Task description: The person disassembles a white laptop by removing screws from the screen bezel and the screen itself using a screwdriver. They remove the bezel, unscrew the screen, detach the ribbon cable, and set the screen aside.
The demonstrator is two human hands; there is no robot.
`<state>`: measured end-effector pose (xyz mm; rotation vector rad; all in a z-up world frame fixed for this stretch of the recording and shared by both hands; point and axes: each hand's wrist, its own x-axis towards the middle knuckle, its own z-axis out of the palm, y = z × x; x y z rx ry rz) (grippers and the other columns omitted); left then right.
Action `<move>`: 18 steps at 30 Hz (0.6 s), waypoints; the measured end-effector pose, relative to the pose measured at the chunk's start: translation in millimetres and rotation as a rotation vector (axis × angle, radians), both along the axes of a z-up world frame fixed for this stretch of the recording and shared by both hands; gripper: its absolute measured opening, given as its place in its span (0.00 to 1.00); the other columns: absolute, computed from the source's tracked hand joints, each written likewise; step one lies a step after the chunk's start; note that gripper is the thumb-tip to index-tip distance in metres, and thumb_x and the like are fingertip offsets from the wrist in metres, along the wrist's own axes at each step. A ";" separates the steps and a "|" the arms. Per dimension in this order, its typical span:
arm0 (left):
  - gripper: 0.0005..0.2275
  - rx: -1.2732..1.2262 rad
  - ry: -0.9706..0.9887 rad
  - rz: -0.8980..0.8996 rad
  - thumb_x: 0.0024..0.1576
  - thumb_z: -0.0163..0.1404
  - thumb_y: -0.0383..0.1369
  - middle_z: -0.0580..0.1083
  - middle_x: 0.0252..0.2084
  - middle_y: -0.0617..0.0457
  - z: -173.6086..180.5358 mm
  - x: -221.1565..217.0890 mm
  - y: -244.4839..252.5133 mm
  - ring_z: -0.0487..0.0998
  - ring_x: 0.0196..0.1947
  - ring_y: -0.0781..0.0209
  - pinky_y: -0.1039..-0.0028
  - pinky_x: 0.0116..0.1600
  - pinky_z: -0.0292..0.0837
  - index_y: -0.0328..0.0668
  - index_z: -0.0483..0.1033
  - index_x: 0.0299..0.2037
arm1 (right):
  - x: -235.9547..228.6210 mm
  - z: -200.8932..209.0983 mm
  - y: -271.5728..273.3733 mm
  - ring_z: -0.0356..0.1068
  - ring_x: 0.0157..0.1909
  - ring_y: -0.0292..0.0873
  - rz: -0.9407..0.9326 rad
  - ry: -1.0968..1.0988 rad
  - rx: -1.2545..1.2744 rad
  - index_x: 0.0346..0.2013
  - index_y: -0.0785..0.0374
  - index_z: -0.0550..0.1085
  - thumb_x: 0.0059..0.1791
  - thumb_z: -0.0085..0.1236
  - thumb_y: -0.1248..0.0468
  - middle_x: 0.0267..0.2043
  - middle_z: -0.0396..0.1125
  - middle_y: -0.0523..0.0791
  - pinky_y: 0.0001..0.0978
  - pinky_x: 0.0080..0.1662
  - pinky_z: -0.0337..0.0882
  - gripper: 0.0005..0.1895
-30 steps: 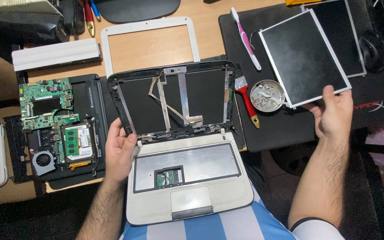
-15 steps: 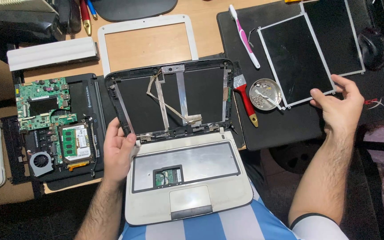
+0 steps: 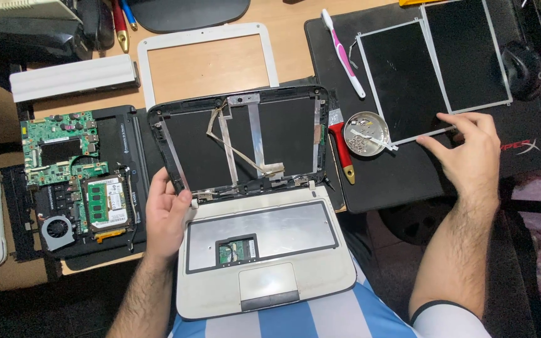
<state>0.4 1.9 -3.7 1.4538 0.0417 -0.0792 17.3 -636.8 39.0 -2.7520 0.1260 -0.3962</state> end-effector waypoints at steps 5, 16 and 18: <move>0.32 -0.011 -0.008 -0.004 0.73 0.55 0.35 0.76 0.78 0.36 6.1 0.3 -1.9 0.80 0.74 0.50 0.60 0.81 0.77 0.31 0.59 0.87 | 4.8 -15.6 -0.6 0.72 0.66 0.62 0.050 -0.130 -0.176 0.70 0.62 0.93 0.58 0.94 0.53 0.66 0.74 0.55 0.57 0.70 0.72 0.30; 0.31 0.002 -0.018 -0.020 0.74 0.54 0.32 0.77 0.77 0.36 4.2 0.3 -1.3 0.82 0.71 0.52 0.62 0.75 0.82 0.32 0.60 0.86 | 13.3 -31.0 6.2 0.76 0.60 0.59 -0.041 -0.178 -0.410 0.65 0.55 0.96 0.59 0.94 0.42 0.59 0.77 0.48 0.57 0.57 0.72 0.28; 0.31 -0.037 0.011 0.005 0.74 0.53 0.32 0.75 0.80 0.35 1.8 -1.0 -1.3 0.80 0.75 0.49 0.58 0.81 0.77 0.32 0.58 0.87 | 18.3 -31.4 6.4 0.76 0.58 0.58 -0.046 -0.175 -0.416 0.64 0.54 0.96 0.59 0.94 0.42 0.58 0.76 0.47 0.57 0.56 0.72 0.27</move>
